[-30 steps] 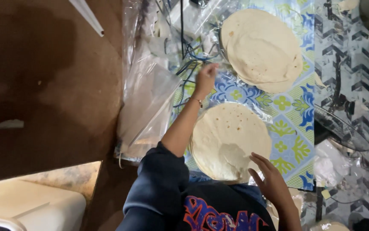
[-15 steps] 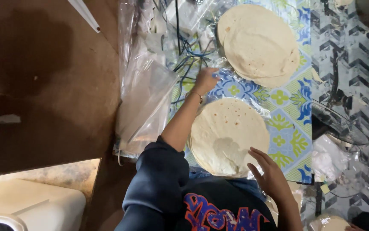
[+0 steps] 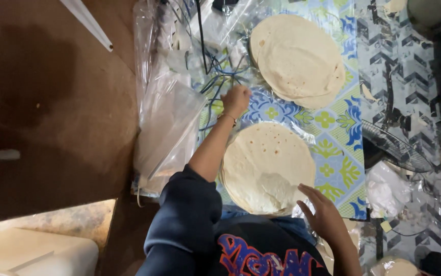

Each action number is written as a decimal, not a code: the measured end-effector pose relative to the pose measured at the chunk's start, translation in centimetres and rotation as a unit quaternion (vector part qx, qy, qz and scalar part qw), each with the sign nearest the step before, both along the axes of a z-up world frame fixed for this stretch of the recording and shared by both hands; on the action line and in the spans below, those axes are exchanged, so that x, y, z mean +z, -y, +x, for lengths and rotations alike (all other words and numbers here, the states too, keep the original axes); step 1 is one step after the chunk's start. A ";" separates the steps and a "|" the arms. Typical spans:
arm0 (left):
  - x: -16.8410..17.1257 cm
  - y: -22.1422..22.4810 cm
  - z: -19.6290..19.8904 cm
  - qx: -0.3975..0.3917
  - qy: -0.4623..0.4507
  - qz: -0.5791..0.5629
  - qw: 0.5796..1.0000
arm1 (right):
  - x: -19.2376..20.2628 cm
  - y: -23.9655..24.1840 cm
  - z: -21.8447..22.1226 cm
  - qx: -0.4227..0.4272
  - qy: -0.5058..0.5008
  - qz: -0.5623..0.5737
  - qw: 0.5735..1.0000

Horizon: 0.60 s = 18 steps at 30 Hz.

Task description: The person places tortillas into plastic bags by hand and smooths the bags over the stacks.

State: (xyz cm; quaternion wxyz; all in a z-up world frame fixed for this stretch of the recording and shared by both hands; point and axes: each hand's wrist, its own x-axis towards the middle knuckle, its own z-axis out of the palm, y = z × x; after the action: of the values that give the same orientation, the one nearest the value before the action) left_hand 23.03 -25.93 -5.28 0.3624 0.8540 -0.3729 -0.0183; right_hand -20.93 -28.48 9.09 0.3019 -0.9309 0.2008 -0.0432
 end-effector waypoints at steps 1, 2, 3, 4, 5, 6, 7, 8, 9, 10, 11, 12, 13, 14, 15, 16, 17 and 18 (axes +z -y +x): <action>1.6 0.1 0.0 0.040 -0.007 -0.047 0.998 | -0.3 0.0 -0.1 0.005 -0.007 0.000 1.000; 3.1 0.2 0.1 0.079 -0.014 -0.095 0.992 | -0.6 0.0 -0.1 0.011 -0.013 0.000 1.000; 4.3 0.1 0.2 0.081 -0.015 -0.093 0.992 | -0.4 0.0 0.1 0.012 -0.016 0.001 1.000; 5.4 0.0 0.4 0.060 -0.007 -0.127 0.990 | -0.2 -0.1 0.2 0.010 -0.019 0.003 1.000; 6.5 -0.1 0.6 0.040 0.002 -0.161 0.986 | -0.1 -0.1 0.4 0.008 -0.022 0.005 1.000; 7.3 -0.5 0.6 0.041 0.001 -0.160 0.986 | -0.1 0.0 0.3 0.009 -0.023 0.007 1.000; 8.3 -0.6 0.8 0.026 -0.006 -0.183 0.983 | -0.2 0.1 0.4 0.009 -0.012 0.002 1.000; 9.3 -0.7 1.0 0.011 -0.012 -0.205 0.979 | -0.3 0.3 0.5 0.008 -0.001 -0.003 1.000; 11.5 -1.3 0.9 0.010 -0.013 -0.205 0.979 | -0.3 0.4 0.5 0.008 -0.002 -0.002 1.000; 13.7 -1.9 0.8 0.003 0.006 -0.227 0.974 | -0.3 0.5 0.6 0.010 -0.007 -0.003 1.000; 15.7 -2.7 0.7 -0.003 0.024 -0.248 0.968 | -0.4 0.5 0.6 0.014 -0.012 -0.003 1.000; 17.9 -3.5 0.1 -0.002 0.023 -0.246 0.969 | -0.5 0.5 0.5 0.015 -0.013 -0.001 1.000; 20.1 -4.4 -0.3 -0.055 -0.044 -0.332 0.940 | -0.7 0.6 0.6 0.015 -0.009 -0.010 1.000; 22.4 -5.3 -0.8 -0.108 -0.111 -0.414 0.897 | -0.8 0.6 0.6 0.015 -0.005 -0.019 1.000; 24.0 -6.9 -2.3 -0.107 -0.110 -0.412 0.898 | -0.7 0.3 1.0 0.016 -0.004 -0.017 1.000; 25.6 -8.6 -3.8 -0.150 -0.137 -0.397 0.895 | -0.5 0.0 1.3 0.005 0.007 0.011 1.000; 27.3 -10.2 -5.3 -0.193 -0.161 -0.382 0.889 | -0.3 -0.1 1.7 -0.005 0.019 0.038 0.999; 27.4 -11.1 -6.8 -0.193 -0.159 -0.381 0.890 | -2.1 0.3 2.4 -0.003 0.022 0.039 0.999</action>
State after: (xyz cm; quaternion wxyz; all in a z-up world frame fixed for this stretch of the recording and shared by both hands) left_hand 16.26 -14.83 22.13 0.7037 0.5473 -0.4460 -0.0794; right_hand -18.49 -28.77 7.02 0.3421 -0.9166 0.1989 -0.0566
